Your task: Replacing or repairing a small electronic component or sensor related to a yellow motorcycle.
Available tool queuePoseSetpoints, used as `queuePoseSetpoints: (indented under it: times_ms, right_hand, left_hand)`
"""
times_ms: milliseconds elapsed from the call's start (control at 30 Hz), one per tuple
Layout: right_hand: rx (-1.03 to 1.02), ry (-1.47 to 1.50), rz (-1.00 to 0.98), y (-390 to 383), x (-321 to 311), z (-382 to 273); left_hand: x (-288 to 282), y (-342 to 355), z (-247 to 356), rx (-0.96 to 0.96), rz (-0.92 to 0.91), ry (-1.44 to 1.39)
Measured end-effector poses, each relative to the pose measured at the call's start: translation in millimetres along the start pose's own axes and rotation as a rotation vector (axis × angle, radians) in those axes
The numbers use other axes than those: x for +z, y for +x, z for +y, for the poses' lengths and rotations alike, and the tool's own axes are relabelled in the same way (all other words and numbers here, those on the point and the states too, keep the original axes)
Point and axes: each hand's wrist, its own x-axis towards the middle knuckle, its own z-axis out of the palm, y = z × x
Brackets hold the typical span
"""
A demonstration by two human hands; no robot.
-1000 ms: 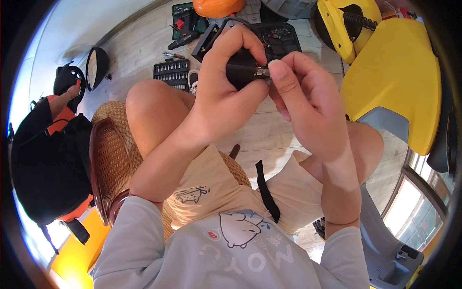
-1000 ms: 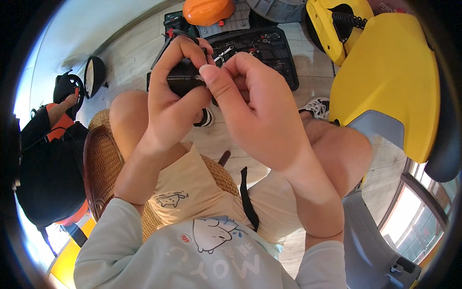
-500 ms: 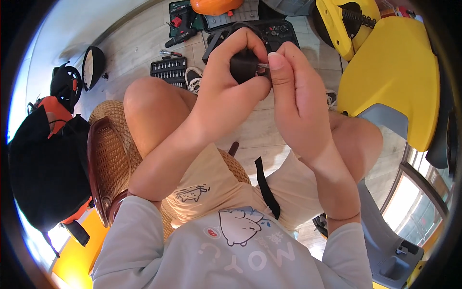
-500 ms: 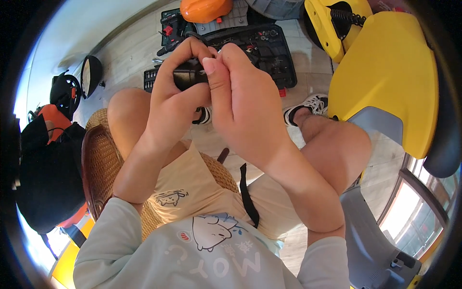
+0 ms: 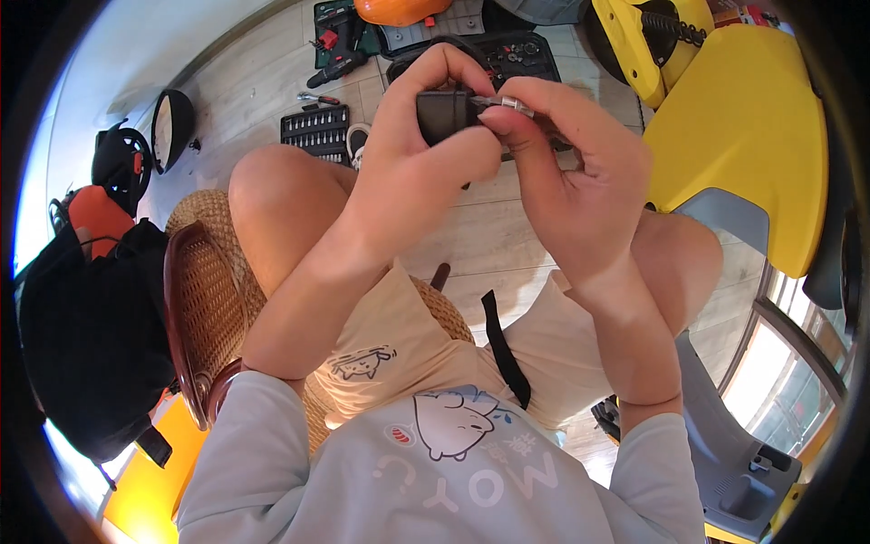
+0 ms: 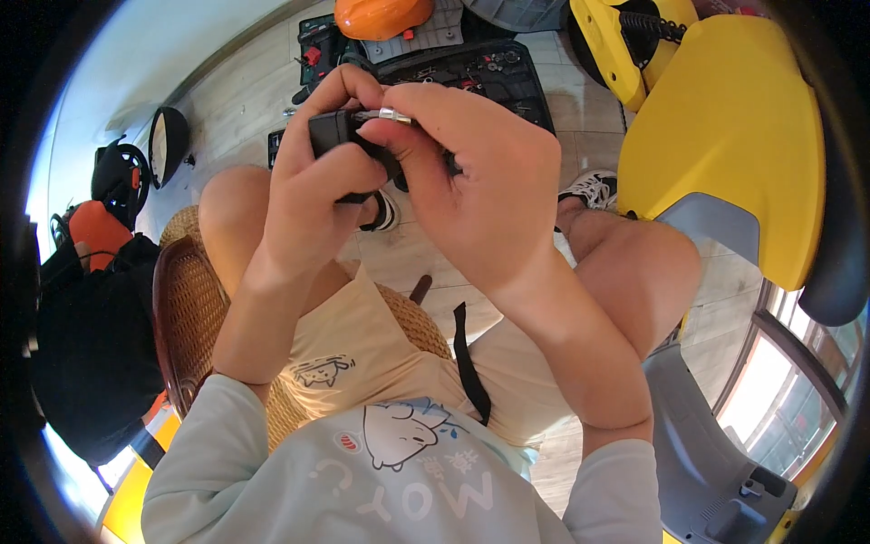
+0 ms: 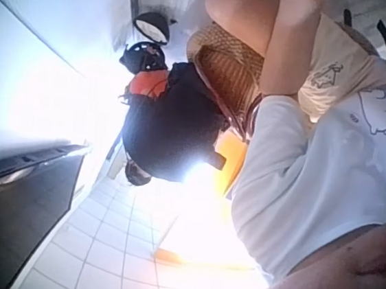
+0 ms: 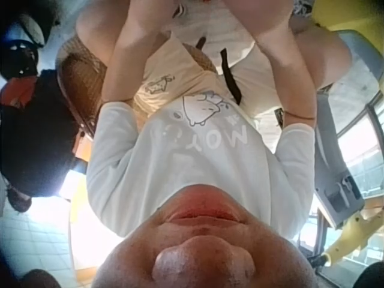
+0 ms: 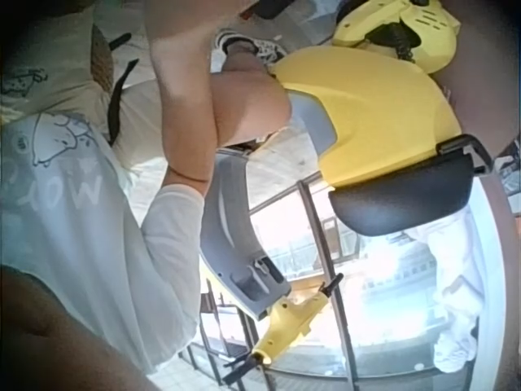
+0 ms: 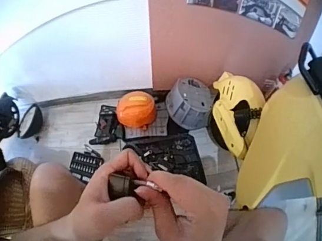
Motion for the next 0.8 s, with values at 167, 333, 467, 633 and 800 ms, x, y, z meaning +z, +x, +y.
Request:
queuePoseSetpoints:
  times_ms: [167,333,467,633,800]
  right_hand:
    - [-0.120,-0.176,-0.007,-3,-7,1]
    - [-0.108,-0.162,-0.018,-2,-4,-3]
    - [-0.019,-0.133,-0.070,-6,-5,-3]
    - [0.330,0.162,-0.048,-2,-2,-14]
    - [0.491,0.375,-0.089,6,-10,-17]
  left_hand:
    - [-3,5,-2,-0.006,0.008,-0.029]
    - [-4,10,-10,0.141,-0.003,0.064]
    - [-5,7,6,-0.011,-0.042,0.154]
    - [-11,9,6,0.006,-0.090,0.314]
    - [-9,7,12,-0.082,-0.034,0.263]
